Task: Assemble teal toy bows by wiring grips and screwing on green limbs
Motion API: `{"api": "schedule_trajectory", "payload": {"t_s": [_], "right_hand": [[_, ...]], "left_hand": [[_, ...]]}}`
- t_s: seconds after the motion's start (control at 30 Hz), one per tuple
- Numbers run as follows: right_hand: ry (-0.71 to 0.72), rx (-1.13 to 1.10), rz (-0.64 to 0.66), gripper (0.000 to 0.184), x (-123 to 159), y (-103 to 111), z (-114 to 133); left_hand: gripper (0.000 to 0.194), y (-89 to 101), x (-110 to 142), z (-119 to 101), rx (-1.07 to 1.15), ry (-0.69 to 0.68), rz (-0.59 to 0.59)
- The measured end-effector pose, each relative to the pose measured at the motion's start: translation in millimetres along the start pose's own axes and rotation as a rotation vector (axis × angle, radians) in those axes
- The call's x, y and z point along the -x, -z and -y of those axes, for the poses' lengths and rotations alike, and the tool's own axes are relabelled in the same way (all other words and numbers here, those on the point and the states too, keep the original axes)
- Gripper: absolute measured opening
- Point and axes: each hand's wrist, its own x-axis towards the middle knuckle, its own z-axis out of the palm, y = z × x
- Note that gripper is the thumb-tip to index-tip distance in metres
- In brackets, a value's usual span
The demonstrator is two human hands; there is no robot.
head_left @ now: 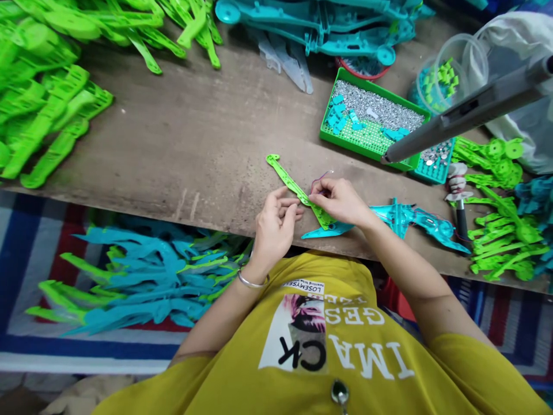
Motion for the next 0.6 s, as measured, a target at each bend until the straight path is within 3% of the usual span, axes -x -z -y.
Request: {"api": "schedule_trajectory", "payload": {"t_s": [0.2,0.37,0.6], "right_hand": [[-0.003,0.111,-0.065,0.013,4.0,-5.6,2.3],[0.040,0.047,-0.097,0.014,8.4,-8.4,-2.9],[0.073,-0.051,-0.128,0.017,17.2,-9.9,-6.1]], "left_hand": [[0.047,-3.0,-4.3,0.1,0.143,0.070,-0.018],[0.047,-10.2,-5.4,-2.7,0.315,0.149,0.019],[0.038,-23.1,-5.6,-7.0,0.479,0.156,0.024]]}}
